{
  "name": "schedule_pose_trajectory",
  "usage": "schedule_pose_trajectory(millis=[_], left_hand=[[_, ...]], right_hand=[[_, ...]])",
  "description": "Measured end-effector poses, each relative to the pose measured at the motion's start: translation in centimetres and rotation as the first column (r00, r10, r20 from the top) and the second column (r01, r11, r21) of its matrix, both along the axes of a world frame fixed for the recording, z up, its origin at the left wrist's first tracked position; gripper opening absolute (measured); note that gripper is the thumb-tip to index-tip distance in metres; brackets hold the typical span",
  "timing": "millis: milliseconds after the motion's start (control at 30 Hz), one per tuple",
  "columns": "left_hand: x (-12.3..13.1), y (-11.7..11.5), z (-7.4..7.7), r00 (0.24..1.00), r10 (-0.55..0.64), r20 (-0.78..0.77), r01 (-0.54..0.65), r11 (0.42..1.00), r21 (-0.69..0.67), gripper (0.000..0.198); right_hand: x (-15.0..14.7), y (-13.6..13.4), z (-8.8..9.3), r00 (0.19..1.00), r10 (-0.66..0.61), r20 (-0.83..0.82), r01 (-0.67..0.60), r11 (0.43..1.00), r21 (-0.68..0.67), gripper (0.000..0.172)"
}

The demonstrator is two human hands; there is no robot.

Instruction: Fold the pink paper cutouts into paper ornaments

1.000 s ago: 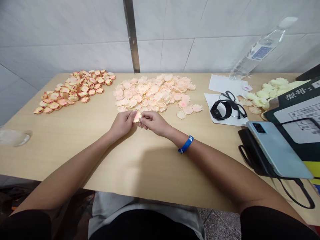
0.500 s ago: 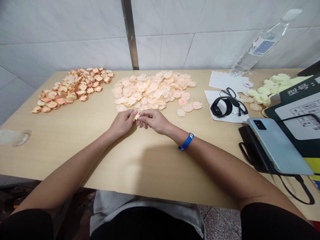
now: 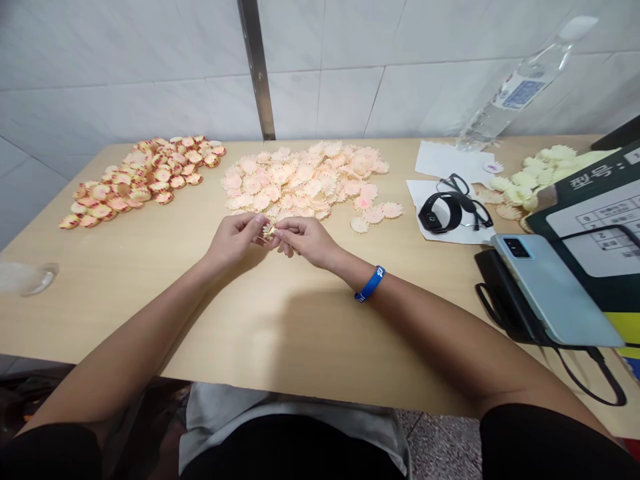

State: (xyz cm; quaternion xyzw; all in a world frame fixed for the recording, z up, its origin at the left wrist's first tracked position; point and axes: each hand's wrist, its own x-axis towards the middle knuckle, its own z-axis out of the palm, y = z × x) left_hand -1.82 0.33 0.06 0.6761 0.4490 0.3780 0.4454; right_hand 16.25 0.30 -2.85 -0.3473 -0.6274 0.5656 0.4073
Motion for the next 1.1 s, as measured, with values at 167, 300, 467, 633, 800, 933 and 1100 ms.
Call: schedule_pose_trajectory(millis=[167, 300, 467, 633, 800, 933, 1100], left_hand=[[0.0, -0.1, 0.4, 0.996, 0.091, -0.015, -0.091, 0.994, -0.06, 0.025], [-0.5, 0.8, 0.6, 0.952, 0.3, 0.06, -0.29, 0.948, -0.132, 0.023], [-2.5, 2.8, 0.5, 0.811, 0.575, 0.103, -0.571, 0.818, -0.074, 0.021], [-2.0, 1.9, 0.3, 0.872, 0.472, -0.131, -0.401, 0.842, 0.359, 0.026], [-0.2, 0.3, 0.4, 0.962, 0.219, -0.165, -0.184, 0.962, 0.204, 0.028], [-0.2, 0.5, 0.0, 0.986, 0.097, -0.139, -0.106, 0.993, -0.06, 0.032], [-0.4, 0.6, -0.3, 0.995, 0.097, -0.017, -0.098, 0.977, -0.188, 0.036]], right_hand=[[-0.2, 0.0, -0.3, 0.998, -0.067, 0.02, 0.067, 0.998, -0.013, 0.026], [-0.2, 0.0, -0.2, 0.998, -0.065, 0.022, 0.066, 0.998, -0.012, 0.026], [-0.2, 0.2, -0.3, 0.997, -0.076, -0.009, 0.076, 0.996, -0.053, 0.03], [-0.4, 0.4, -0.1, 0.991, -0.133, -0.014, 0.131, 0.985, -0.109, 0.033], [-0.4, 0.3, -0.1, 0.992, -0.122, 0.008, 0.123, 0.988, -0.09, 0.03], [-0.4, 0.0, -0.2, 0.995, -0.08, 0.051, 0.082, 0.996, -0.032, 0.028], [-0.3, 0.0, -0.3, 0.996, -0.077, 0.051, 0.079, 0.996, -0.038, 0.027]])
